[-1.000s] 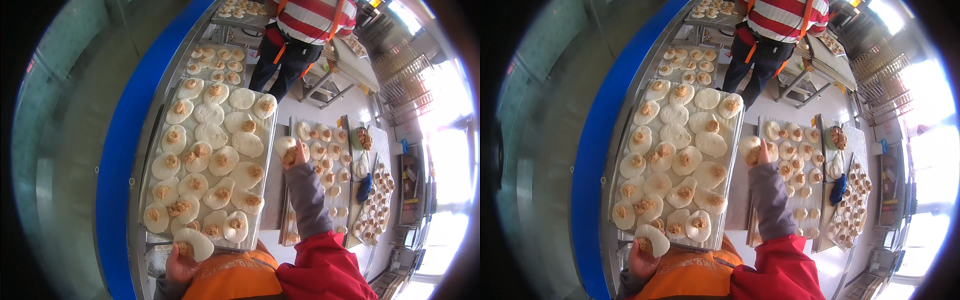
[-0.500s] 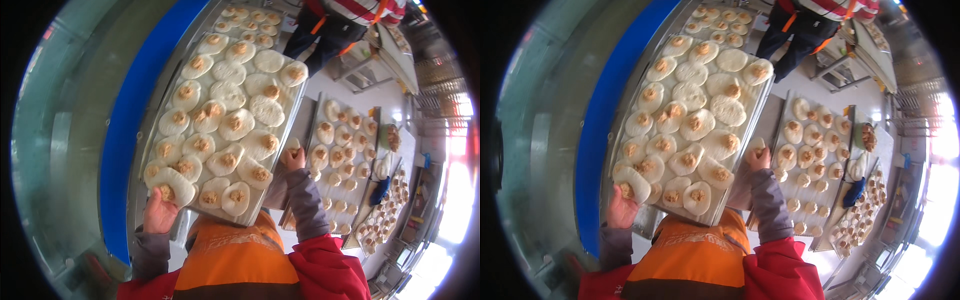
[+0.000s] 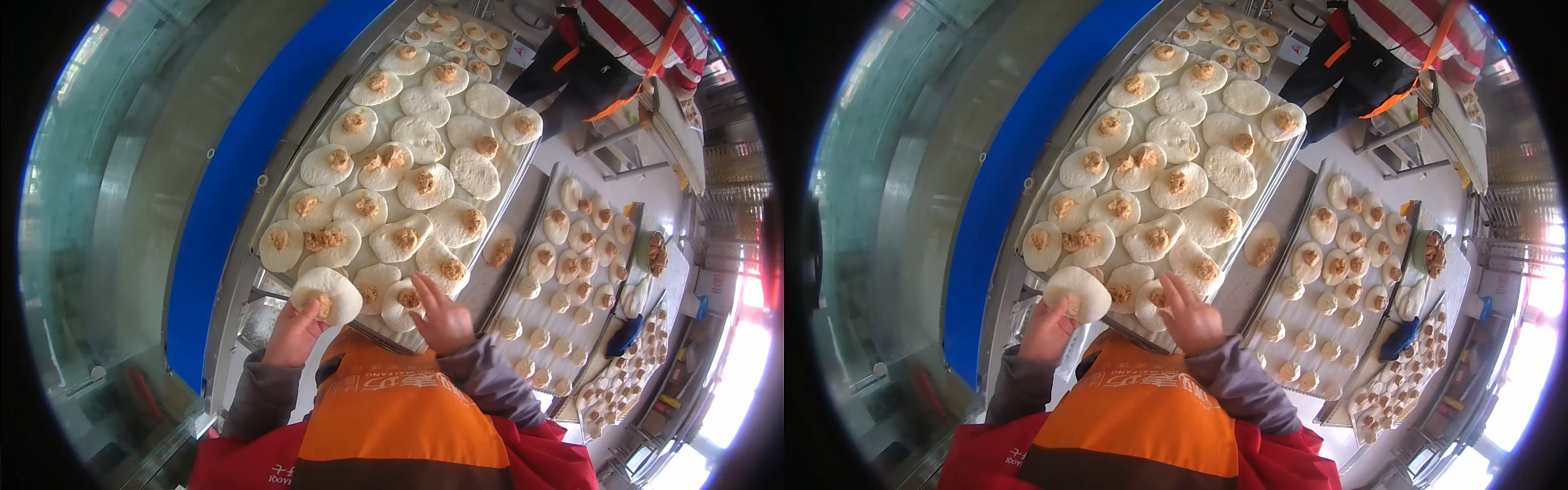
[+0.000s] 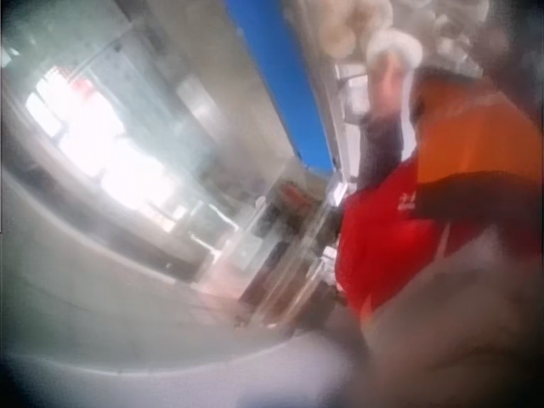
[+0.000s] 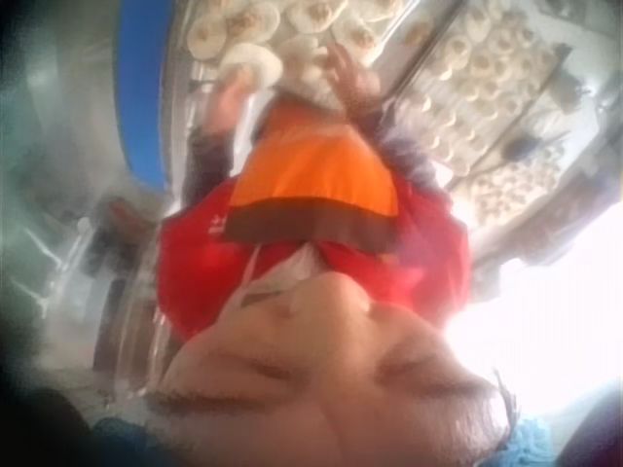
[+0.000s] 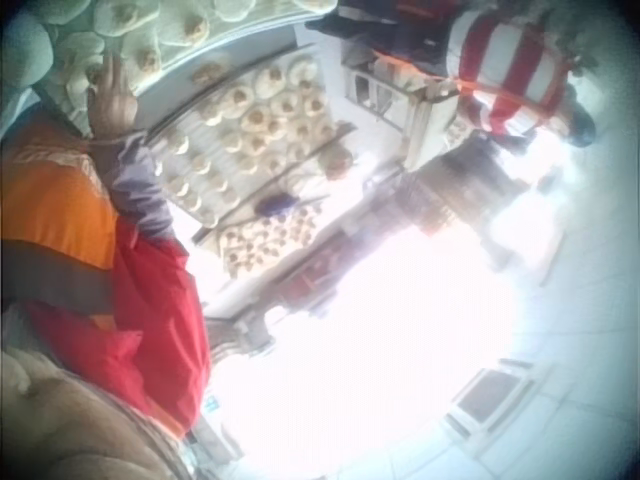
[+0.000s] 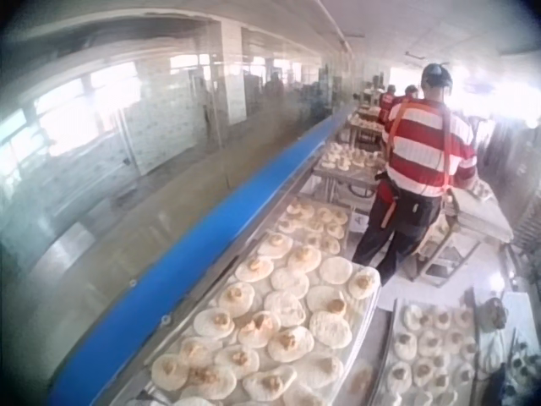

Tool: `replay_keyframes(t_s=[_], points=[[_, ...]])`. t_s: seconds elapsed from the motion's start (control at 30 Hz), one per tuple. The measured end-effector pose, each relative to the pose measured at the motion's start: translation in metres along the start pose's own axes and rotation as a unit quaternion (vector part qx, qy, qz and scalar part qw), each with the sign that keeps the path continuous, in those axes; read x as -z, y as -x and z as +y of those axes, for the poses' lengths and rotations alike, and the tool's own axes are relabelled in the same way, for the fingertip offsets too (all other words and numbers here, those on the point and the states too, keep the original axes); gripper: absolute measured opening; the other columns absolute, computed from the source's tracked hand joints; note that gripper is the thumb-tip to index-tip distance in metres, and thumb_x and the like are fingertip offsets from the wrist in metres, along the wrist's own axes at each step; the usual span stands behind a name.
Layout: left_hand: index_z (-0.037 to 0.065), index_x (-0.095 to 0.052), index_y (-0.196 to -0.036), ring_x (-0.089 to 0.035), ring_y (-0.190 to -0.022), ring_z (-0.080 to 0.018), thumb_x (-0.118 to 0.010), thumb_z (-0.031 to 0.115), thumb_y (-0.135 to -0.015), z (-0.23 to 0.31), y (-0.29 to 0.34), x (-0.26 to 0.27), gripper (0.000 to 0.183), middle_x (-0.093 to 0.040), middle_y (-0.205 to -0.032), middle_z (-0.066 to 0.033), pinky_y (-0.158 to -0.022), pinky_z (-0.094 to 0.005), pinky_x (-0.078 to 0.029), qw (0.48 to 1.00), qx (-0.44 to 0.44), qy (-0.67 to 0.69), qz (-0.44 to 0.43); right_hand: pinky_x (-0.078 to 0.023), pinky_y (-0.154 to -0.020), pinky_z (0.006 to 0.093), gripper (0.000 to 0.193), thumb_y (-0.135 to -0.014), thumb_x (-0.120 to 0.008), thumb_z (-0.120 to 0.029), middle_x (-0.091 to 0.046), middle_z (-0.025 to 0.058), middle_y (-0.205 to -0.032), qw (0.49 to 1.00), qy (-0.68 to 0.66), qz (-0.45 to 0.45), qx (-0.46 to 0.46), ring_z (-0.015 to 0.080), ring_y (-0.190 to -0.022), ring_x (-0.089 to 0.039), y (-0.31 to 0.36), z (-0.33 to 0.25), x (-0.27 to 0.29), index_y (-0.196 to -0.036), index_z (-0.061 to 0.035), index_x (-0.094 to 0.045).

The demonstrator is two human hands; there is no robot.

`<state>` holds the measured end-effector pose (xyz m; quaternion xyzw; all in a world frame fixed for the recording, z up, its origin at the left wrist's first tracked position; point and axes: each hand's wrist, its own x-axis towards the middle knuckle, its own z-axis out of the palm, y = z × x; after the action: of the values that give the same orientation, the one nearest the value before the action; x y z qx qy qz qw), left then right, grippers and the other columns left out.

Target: The person repeatedly picks up small dough discs and filling portions, places the filling on the dough, and folds the dough to enclose it, forming buns. The finished buns are placed on metal trays on the table.

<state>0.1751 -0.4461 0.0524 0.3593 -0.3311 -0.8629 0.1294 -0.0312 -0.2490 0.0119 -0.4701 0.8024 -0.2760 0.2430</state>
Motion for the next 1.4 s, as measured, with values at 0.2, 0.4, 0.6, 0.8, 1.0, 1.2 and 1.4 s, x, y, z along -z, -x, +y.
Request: replay_keyframes(t_s=[0.2,0.4,0.6,0.8,1.0,1.2,1.4], points=[[-0.002,-0.036,-0.147,-0.053,-0.13,-0.0279,-0.05,0.019,-0.103,-0.004,-0.002,-0.007,0.052,-0.051,-0.142,-0.0145,-0.109,-0.0451,-0.043,0.997,0.068,0.009,-0.037,-0.058,-0.073,0.037,0.044,-0.083,-0.072,-0.014,-0.062,0.0071,-0.124,0.998,0.009,0.015,-0.065,0.0277,-0.088,-0.07,-0.002,-0.014,0.0,-0.126,-0.0088,-0.062],[0.0,-0.04,-0.145,-0.056,-0.125,-0.024,-0.055,0.017,-0.102,-0.002,-0.005,-0.011,0.048,-0.055,-0.136,-0.0114,-0.105,-0.0419,-0.047,0.995,0.092,0.006,-0.048,-0.049,-0.092,0.0428,0.044,-0.077,-0.074,-0.014,-0.062,0.0087,-0.114,0.98,0.137,0.142,-0.027,0.0322,-0.105,-0.057,-0.015,0.026,0.025,-0.12,-0.012,-0.066],[0.002,-0.044,-0.141,-0.058,-0.121,-0.0202,-0.061,0.016,-0.1,-0.009,-0.019,-0.026,0.047,-0.058,-0.132,-0.0079,-0.103,-0.0374,-0.048,0.989,0.121,-0.017,-0.085,-0.05,-0.089,0.0423,0.042,-0.073,-0.072,-0.009,-0.064,0.0095,-0.107,0.982,0.047,0.181,-0.029,0.0336,-0.1,-0.059,-0.021,0.06,0.014,-0.114,-0.0092,-0.066],[0.003,-0.044,-0.141,-0.057,-0.123,-0.0205,-0.057,0.023,-0.102,-0.008,-0.021,-0.036,0.046,-0.057,-0.134,-0.0085,-0.105,-0.0384,-0.046,0.982,0.121,0.08,-0.118,-0.049,-0.075,0.0264,0.04,-0.085,-0.072,-0.011,-0.071,0.0047,-0.105,0.912,-0.312,0.177,-0.199,0.013,-0.093,-0.065,-0.021,0.084,0.01,-0.124,-0.0089,-0.067],[0.003,-0.041,-0.144,-0.056,-0.126,-0.0214,-0.054,0.021,-0.104,0.013,-0.042,-0.035,0.046,-0.054,-0.138,-0.0088,-0.108,-0.0405,-0.045,0.986,0.092,0.074,-0.116,-0.051,-0.074,0.0293,0.034,-0.086,-0.072,-0.011,-0.069,0.006,-0.101,0.963,-0.122,0.231,-0.059,0.0164,-0.088,-0.066,-0.08,0.064,0.069,-0.12,-0.0084,-0.068],[0.002,-0.039,-0.145,-0.051,-0.13,-0.022,-0.05,0.019,-0.106,0.046,-0.084,-0.042,0.045,-0.05,-0.142,-0.011,-0.109,-0.0422,-0.043,0.99,0.045,0.059,-0.118,-0.053,-0.076,0.0331,0.033,-0.086,-0.073,-0.013,-0.067,0.0092,-0.109,0.964,0.008,0.257,0.064,0.0243,-0.094,-0.066,-0.286,0.076,0.093,-0.118,-0.0084,-0.067],[0.001,-0.04,-0.145,-0.049,-0.132,-0.0239,-0.048,0.02,-0.106,0.064,-0.134,-0.045,0.044,-0.05,-0.142,-0.012,-0.11,-0.0434,-0.042,0.973,0.083,0.16,-0.143,-0.048,-0.096,0.0446,0.049,-0.082,-0.07,-0.009,-0.061,0.0115,-0.126,0.963,0.175,0.177,0.101,0.0338,-0.112,-0.059,-0.325,0.056,0.083,-0.129,-0.0114,-0.06]])
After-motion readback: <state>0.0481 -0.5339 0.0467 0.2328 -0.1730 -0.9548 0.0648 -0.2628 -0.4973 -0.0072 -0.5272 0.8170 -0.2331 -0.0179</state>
